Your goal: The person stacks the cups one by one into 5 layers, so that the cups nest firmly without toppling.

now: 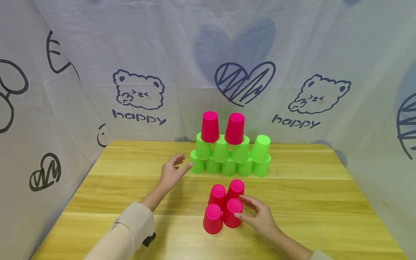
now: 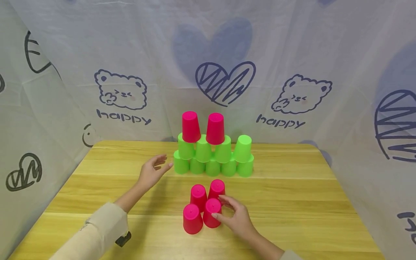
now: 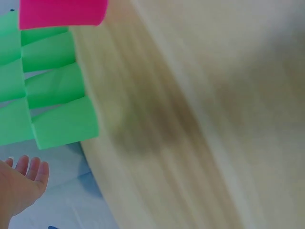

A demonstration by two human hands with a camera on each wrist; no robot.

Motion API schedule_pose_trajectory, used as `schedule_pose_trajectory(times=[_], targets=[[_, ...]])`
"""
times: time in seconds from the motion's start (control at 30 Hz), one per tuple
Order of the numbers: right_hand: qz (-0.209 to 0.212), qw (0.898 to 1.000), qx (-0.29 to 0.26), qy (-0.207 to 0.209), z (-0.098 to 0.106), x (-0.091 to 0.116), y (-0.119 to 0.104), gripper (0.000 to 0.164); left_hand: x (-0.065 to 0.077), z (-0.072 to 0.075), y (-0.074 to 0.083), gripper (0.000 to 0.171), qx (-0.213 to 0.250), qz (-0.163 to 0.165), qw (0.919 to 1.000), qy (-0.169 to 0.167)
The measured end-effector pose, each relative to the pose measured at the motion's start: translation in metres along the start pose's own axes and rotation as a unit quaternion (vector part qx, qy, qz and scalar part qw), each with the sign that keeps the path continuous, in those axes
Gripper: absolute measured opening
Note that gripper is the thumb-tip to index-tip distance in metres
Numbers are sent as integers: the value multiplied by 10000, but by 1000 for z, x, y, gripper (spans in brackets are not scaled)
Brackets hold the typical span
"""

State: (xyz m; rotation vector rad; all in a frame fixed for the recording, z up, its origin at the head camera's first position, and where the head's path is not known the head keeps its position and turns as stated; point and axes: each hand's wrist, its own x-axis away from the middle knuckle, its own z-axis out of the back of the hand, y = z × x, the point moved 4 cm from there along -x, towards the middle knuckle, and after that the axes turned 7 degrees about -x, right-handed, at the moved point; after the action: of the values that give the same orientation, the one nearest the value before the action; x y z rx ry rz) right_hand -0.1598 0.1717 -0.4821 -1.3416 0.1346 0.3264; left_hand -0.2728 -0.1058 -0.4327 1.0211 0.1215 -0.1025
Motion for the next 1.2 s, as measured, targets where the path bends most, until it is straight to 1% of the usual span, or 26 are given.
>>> schedule_pose_trajectory(times=[0.1, 0.3, 0.4, 0.53, 0.67, 0.77, 0.9, 1.07, 1.13, 1.2], targets=[[-54, 10000, 2, 26, 0, 1, 2, 49, 6, -5, -6, 52, 23, 13, 10000, -61], [58, 10000, 14, -39, -2, 1, 3, 49, 17, -14, -16, 53, 12, 35, 9998, -184], [-157, 9998, -86, -57, -3, 2, 6, 51, 23, -16, -18, 51, 14, -8, 9998, -205], [-560, 9982, -210, -55, -4, 2, 11, 54, 33, -20, -19, 47, 193, -105, 9993, -287], [-712, 9971, -250, -69, -6, 2, 13, 55, 44, -27, -19, 45, 462, -241, 9975, -478], [-672, 9974, -242, -138, -8, 3, 13, 54, 51, -31, -20, 44, 596, -312, 9960, -583], [-483, 9984, -178, -233, -10, 4, 12, 53, 58, -35, -22, 45, 597, -404, 9951, -673], [-344, 9991, -98, -225, -10, 4, 15, 51, 71, -40, -25, 47, 614, -474, 9923, -967], [-273, 9994, -64, -220, -10, 4, 16, 50, 76, -42, -26, 48, 624, -549, 9906, -1090], [-187, 9996, -51, -221, -11, 4, 17, 50, 81, -44, -28, 49, 601, -704, 9889, -1163]])
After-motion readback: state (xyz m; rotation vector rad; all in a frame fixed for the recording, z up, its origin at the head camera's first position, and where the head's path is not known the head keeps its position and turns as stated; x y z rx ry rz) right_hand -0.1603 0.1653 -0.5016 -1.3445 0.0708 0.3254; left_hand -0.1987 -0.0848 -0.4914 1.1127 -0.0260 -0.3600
